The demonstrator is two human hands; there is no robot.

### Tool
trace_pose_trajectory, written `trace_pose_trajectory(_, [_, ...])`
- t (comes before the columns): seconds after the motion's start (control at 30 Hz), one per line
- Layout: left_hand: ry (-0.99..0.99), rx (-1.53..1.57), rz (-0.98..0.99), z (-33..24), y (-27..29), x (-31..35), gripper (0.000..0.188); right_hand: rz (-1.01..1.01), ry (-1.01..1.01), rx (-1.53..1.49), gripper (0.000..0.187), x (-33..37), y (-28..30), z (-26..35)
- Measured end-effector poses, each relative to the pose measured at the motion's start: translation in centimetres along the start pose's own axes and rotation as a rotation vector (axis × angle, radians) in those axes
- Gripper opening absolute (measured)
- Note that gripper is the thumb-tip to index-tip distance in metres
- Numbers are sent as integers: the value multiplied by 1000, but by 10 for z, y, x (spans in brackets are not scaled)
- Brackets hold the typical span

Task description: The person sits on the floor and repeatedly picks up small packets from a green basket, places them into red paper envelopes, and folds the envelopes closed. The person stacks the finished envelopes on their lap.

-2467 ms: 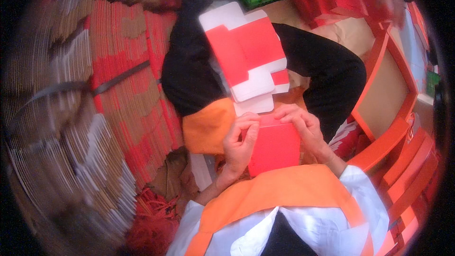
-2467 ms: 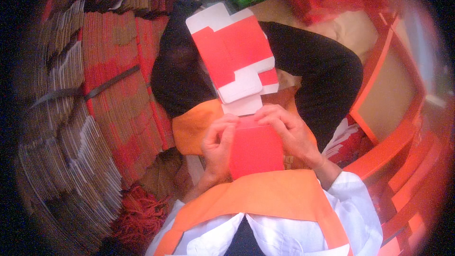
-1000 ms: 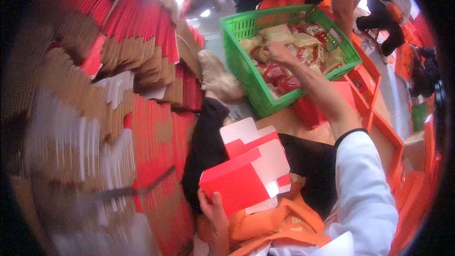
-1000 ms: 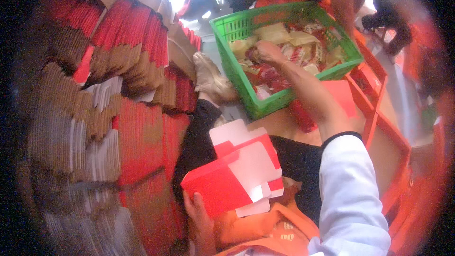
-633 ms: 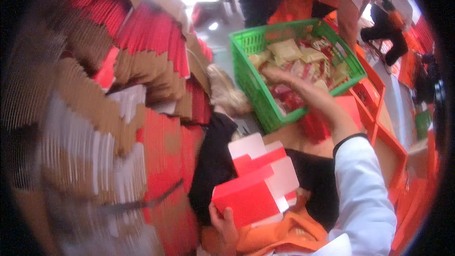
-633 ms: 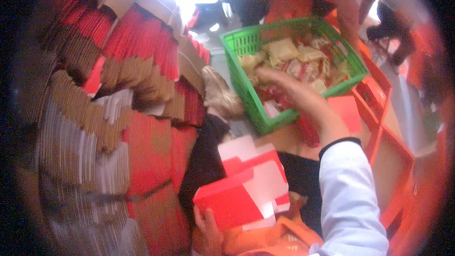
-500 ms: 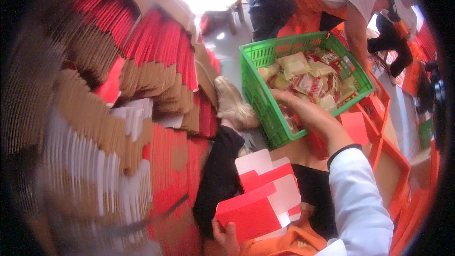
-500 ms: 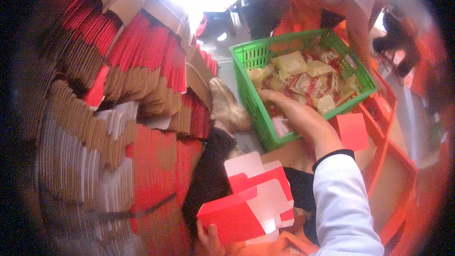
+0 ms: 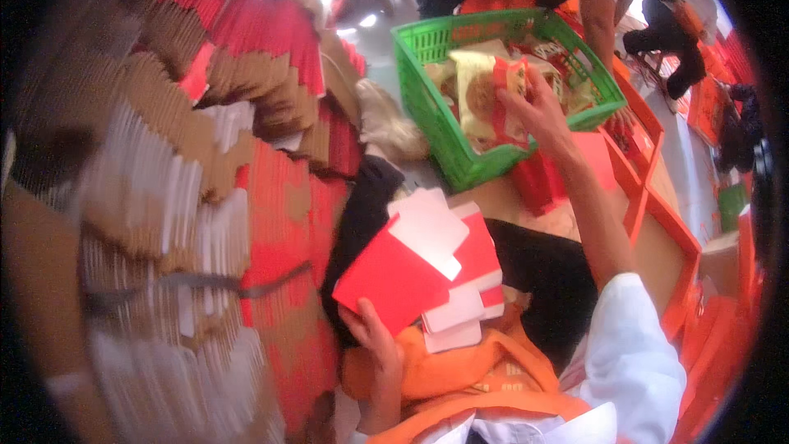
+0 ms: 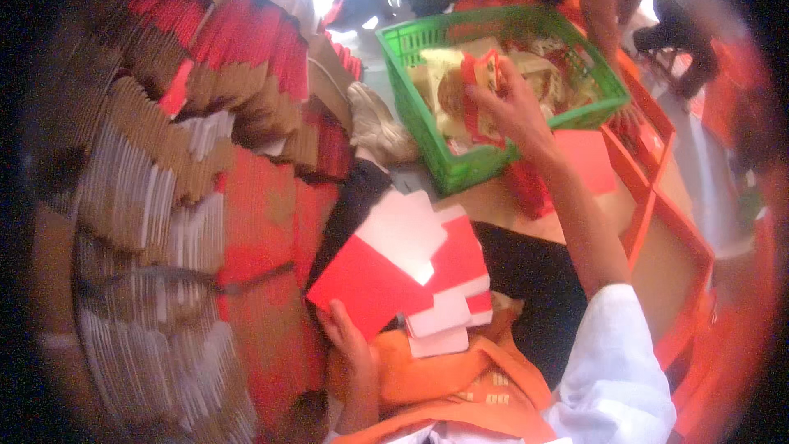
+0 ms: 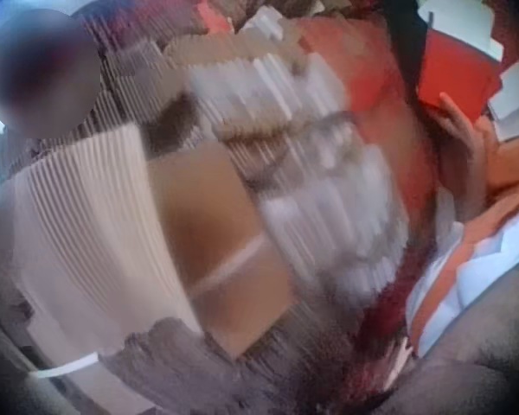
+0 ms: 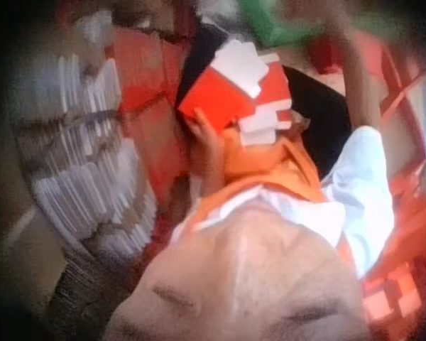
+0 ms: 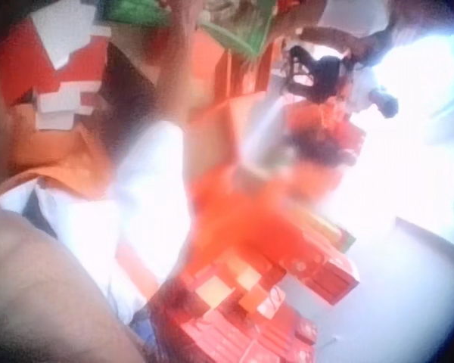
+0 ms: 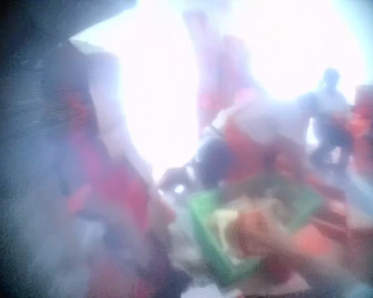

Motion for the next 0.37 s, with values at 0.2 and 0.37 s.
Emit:
trace_pose_trajectory(0.2, [-15,32,157,14,-37,22,48,-93,-63,-371,36,130,-25,17])
trace_pose_trajectory(0.37, [-22,23,234,19,-52,46,55,-100,-57,-253,41,172,-62,-7])
Point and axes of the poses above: each hand's wrist, its own x-axis away from the middle knuckle, its own y-axis out of the back of the hand, z = x × y, the point moved 8 cm from there along -x, towards the middle knuckle, and after that the axes turned 14 degrees about z, right-handed, at the moved point
